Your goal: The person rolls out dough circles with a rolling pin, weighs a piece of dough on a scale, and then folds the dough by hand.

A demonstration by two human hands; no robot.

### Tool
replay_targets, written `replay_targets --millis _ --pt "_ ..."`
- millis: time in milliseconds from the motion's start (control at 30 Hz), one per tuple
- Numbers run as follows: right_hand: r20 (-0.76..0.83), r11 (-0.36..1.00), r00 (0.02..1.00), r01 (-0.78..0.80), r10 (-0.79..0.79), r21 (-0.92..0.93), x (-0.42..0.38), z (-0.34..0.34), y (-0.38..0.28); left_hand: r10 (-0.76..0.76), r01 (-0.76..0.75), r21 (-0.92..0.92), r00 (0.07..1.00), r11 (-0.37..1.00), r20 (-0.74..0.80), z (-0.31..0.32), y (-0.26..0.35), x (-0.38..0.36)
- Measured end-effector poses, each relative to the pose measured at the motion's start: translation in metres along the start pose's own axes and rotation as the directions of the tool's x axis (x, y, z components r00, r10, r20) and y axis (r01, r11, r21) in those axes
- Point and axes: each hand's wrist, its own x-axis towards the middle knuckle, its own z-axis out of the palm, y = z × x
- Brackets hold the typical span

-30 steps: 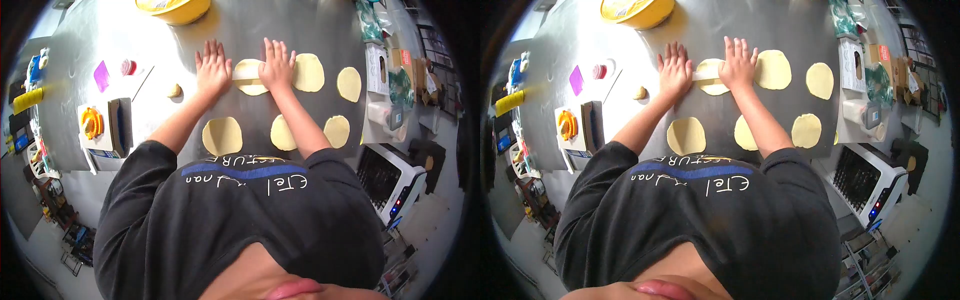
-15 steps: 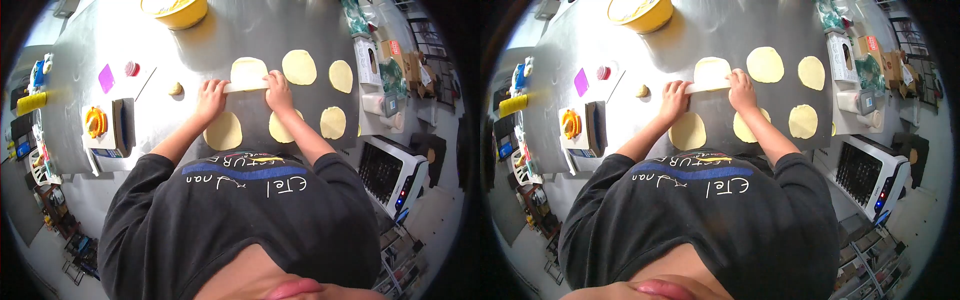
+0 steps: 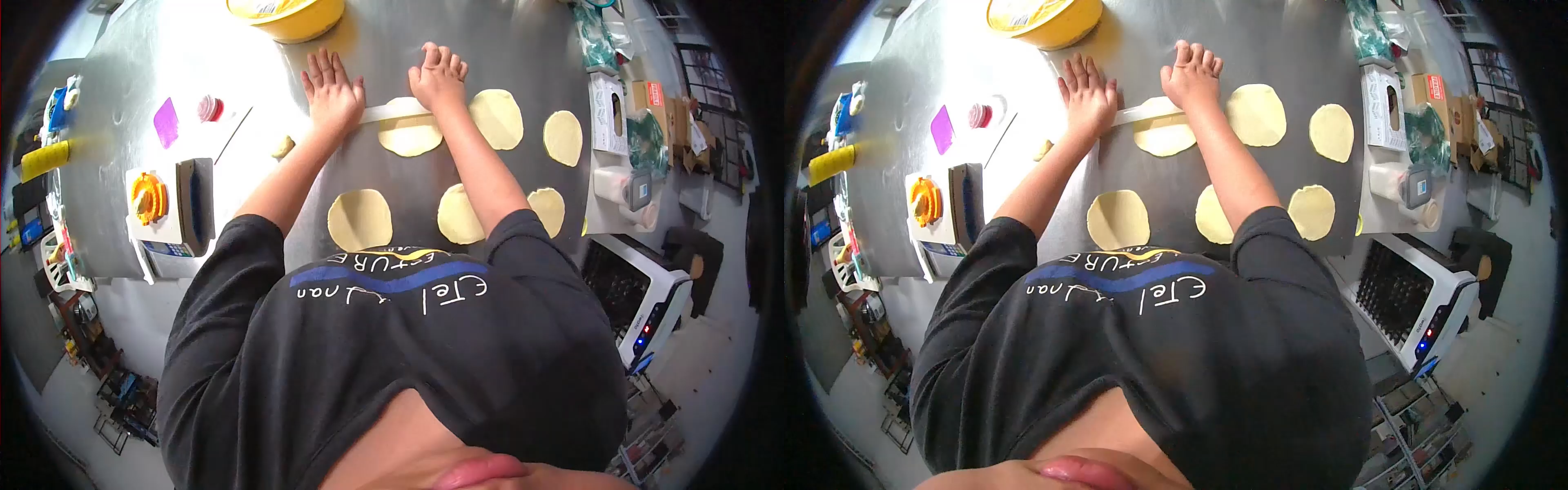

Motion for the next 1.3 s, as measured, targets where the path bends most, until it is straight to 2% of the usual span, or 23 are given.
replay_targets --millis 33,100,167,233,333,400,433,500,533,567,633,700,767,833,900,967,1033,1067,1100,1167,1200,1233,1300 --pt "-0.053 1.000 0.999 0.008 -0.008 0.008 0.008 0.000 0.000 0.007 -0.008 -0.013 0.999 1.000 -0.050 0.003 -0.001 0.006" --pt "-0.014 0.997 1.000 -0.025 0.026 0.071 0.002 -0.007 0.001 0.010 -0.012 -0.021 0.996 1.000 -0.090 0.004 -0.001 0.004" --pt "-0.017 0.999 1.000 0.025 -0.025 0.027 -0.020 -0.019 0.002 0.064 -0.064 0.002 0.998 0.998 0.025 -0.010 0.014 -0.018" --pt "0.013 1.000 1.000 0.027 -0.027 -0.008 -0.055 -0.027 0.006 0.109 -0.127 0.067 0.969 0.990 0.219 -0.022 0.027 -0.049" --pt "0.082 0.995 0.994 0.072 -0.078 0.076 -0.113 -0.034 0.016 0.166 -0.177 0.023 0.954 0.984 0.248 -0.035 0.038 -0.097" --pt "0.105 0.991 0.992 0.065 -0.077 0.120 -0.137 -0.040 0.017 0.276 -0.266 -0.075 0.937 0.961 0.212 -0.043 0.034 -0.114" --pt "0.098 0.991 0.992 0.063 -0.074 0.115 -0.143 -0.045 0.018 0.283 -0.273 -0.077 0.937 0.959 0.207 -0.045 0.032 -0.114" --pt "0.155 0.988 0.980 0.139 -0.127 -0.068 -0.150 -0.056 0.018 0.359 -0.299 -0.231 0.887 0.926 0.291 -0.052 0.023 -0.111" --pt "0.146 0.988 0.981 0.136 -0.124 -0.072 -0.151 -0.060 0.016 0.381 -0.291 -0.350 0.897 0.890 0.224 -0.047 0.014 -0.105" --pt "0.165 0.993 0.981 0.109 -0.100 -0.048 -0.151 -0.064 0.014 0.387 -0.299 -0.350 0.896 0.888 0.218 -0.046 0.008 -0.101" --pt "0.179 0.997 0.981 0.076 -0.070 -0.028 -0.147 -0.078 0.007 0.494 -0.389 -0.412 0.849 0.824 0.185 -0.045 0.000 -0.091" --pt "0.362 0.997 0.930 -0.076 0.063 0.021 -0.145 -0.088 -0.006 0.516 -0.419 -0.415 0.843 0.808 0.154 -0.044 -0.011 -0.077" --pt "0.348 0.996 0.935 -0.083 0.065 0.038 -0.151 -0.084 -0.022 0.603 -0.541 -0.416 0.797 0.730 0.022 -0.048 -0.022 -0.058" --pt "0.331 0.995 0.941 -0.089 0.067 0.052 -0.156 -0.074 -0.033 0.640 -0.555 -0.448 0.767 0.700 0.051 -0.052 -0.030 -0.036" --pt "0.315 0.969 0.939 -0.191 0.135 0.155 -0.159 -0.065 -0.042 0.710 -0.612 -0.482 0.703 0.628 0.032 -0.053 -0.033 -0.016" --pt "0.277 0.954 0.950 -0.207 0.143 0.215 -0.158 -0.065 -0.043 0.698 -0.595 -0.461 0.712 0.658 0.077 -0.049 -0.030 -0.002" --pt "0.296 0.897 0.917 -0.350 0.269 0.270 -0.149 -0.074 -0.041 0.427 -0.402 -0.532 0.900 0.745 -0.082 -0.048 -0.011 0.006" --pt "0.293 0.896 0.917 -0.352 0.272 0.272 -0.149 -0.072 -0.041 0.281 -0.252 -0.520 0.959 0.816 -0.023 -0.038 -0.006 0.006" --pt "0.298 0.896 0.906 -0.375 0.300 0.238 -0.151 -0.066 -0.041 0.286 -0.256 -0.520 0.958 0.815 -0.024 -0.037 0.005 0.005" --pt "0.293 0.895 0.896 -0.399 0.333 0.202 -0.151 -0.060 -0.046 0.158 -0.166 -0.590 0.985 0.790 -0.065 -0.035 0.027 0.004" --pt "0.258 0.910 0.921 -0.350 0.291 0.221 -0.154 -0.058 -0.055 0.228 -0.212 -0.579 0.973 0.788 -0.046 -0.030 0.031 0.004" --pt "0.225 0.924 0.943 -0.299 0.247 0.238 -0.157 -0.054 -0.064 0.231 -0.213 -0.581 0.972 0.785 -0.044 -0.023 0.031 0.004" --pt "0.241 0.952 0.940 -0.278 0.241 0.132 -0.162 -0.042 -0.074 0.456 -0.393 -0.440 0.889 0.807 0.042 -0.008 0.024 0.007"
